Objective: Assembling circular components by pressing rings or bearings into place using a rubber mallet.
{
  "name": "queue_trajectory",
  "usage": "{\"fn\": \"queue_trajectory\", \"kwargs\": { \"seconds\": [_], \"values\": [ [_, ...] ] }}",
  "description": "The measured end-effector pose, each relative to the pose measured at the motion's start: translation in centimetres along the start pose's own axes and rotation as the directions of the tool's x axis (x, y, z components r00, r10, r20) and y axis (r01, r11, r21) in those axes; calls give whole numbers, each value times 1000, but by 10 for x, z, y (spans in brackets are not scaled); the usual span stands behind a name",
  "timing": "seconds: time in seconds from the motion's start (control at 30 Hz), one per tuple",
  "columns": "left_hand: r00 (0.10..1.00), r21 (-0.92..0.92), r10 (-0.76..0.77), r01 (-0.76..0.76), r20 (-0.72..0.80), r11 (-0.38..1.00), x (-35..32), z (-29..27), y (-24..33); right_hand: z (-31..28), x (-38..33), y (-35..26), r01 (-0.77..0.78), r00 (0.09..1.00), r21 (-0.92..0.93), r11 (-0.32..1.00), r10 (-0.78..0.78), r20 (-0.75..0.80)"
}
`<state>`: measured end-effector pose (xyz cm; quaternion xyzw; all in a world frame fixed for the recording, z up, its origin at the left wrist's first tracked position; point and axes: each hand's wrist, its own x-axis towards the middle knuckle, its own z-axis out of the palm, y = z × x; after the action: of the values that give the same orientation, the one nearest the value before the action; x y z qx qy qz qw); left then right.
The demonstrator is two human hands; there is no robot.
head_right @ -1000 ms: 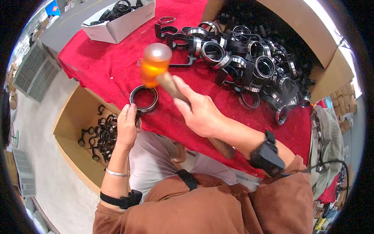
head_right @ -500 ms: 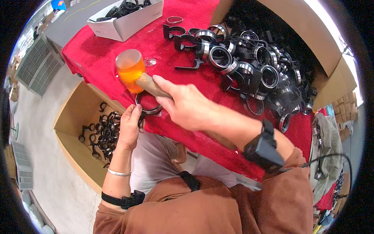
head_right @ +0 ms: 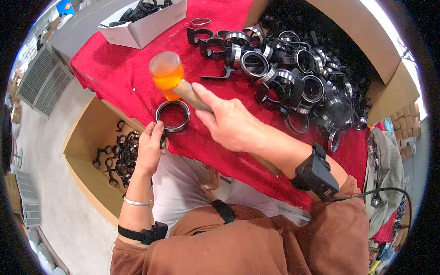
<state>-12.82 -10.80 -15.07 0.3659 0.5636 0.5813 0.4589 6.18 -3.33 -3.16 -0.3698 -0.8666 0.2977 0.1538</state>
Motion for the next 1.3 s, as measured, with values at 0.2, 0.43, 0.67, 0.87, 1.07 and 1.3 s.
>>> {"fn": "queue_trajectory", "kwargs": {
  "seconds": [0.2,0.43,0.67,0.87,1.07,1.3],
  "values": [
    [994,-26,21,-18,108,999,-10,-4,15,5,-2,15,-48,998,-12,999,47,-28],
    [970,-52,-8,21,242,998,-6,-9,7,-1,-7,-6,-16,995,232,972,39,-97],
    [984,-129,-38,61,174,990,-7,3,7,23,-16,-20,233,962,-74,970,-241,-128],
    [989,-167,-45,68,138,984,-10,3,5,6,-17,-33,177,984,-34,984,-178,-23],
    [986,-175,-5,34,164,984,-6,5,2,24,-78,-2,29,993,-20,999,-31,-110],
    [991,-166,19,3,129,986,-4,4,-1,-4,-93,-22,-66,995,43,997,69,-66]
  ]
}}
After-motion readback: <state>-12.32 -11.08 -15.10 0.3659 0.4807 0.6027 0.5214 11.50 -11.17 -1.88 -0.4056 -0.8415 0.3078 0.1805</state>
